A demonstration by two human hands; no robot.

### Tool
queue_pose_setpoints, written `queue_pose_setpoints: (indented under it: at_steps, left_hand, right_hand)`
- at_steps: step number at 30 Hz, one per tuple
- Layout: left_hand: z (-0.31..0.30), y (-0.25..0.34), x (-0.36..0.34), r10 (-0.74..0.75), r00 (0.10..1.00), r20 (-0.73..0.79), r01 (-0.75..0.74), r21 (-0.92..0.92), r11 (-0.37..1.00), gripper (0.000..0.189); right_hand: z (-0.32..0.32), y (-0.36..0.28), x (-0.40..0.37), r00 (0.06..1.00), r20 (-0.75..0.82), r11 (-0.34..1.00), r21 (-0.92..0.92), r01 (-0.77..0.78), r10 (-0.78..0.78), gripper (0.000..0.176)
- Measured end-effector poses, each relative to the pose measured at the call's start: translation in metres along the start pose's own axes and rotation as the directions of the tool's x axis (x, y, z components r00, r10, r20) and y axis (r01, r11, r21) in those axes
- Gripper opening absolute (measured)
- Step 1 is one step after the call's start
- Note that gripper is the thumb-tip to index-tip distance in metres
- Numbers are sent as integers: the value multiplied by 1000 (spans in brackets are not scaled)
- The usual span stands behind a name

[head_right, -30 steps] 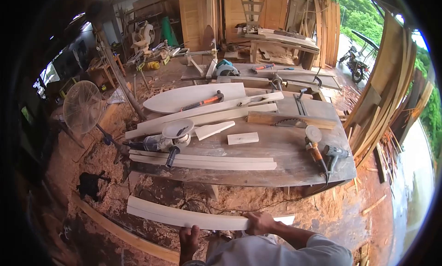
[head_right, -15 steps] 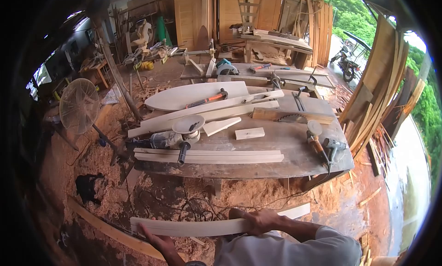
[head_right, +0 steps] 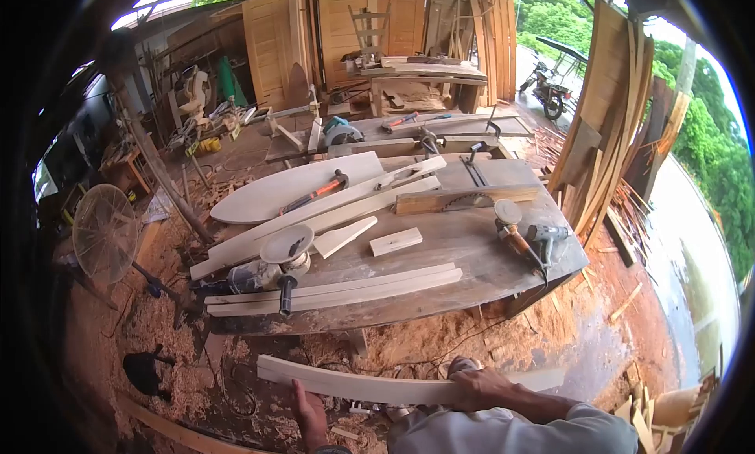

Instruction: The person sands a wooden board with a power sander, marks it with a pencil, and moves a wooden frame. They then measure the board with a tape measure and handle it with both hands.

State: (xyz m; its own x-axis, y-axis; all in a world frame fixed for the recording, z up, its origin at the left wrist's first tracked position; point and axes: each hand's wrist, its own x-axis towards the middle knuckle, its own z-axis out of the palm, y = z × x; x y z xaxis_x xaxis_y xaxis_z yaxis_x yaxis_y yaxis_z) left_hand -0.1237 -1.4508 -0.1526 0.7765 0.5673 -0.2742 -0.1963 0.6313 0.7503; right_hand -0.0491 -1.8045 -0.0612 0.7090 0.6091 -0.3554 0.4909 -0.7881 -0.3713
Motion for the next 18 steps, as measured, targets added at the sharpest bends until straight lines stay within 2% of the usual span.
queue_pose_setpoints:
  at_steps: [1, 3, 5, 7, 11, 14, 16, 18]
  left_hand:
    - [10, -13, 8, -16, 999, 45, 14, 43, 999, 44]
    - [43, -27, 16, -70, 963, 259, 28, 164, 986, 46]
    - [83, -38, 16, -158, 913, 376, 71, 235, 969, 48]
    - [108, -70, 18, -218, 894, 392, 118, 264, 957, 47]
    - [173, -133, 6, -340, 833, 437, 170, 383, 908, 45]
    - [224, -189, -12, -425, 793, 436, 206, 465, 861, 45]
    - [279, -236, -16, -560, 699, 445, 224, 607, 762, 43]
    - [335, -285, -32, -605, 663, 440, 206, 670, 713, 42]
  right_hand:
    - [4, 12, -7, 998, -54, 999, 32, -42, 44, 60]
    - [-5, 22, -20, 977, -113, 982, 78, -170, 178, 61]
    - [-9, 42, -35, 958, -168, 969, 129, -210, 230, 62]
    - [-3, 75, -49, 920, -289, 955, 214, -206, 263, 65]
    - [-2, 145, -80, 834, -388, 907, 315, -280, 392, 62]
    - [-2, 214, -102, 768, -414, 843, 450, -293, 488, 63]
    - [1, 273, -122, 746, -459, 845, 468, -259, 483, 65]
    - [-7, 311, -157, 690, -373, 751, 538, -384, 620, 66]
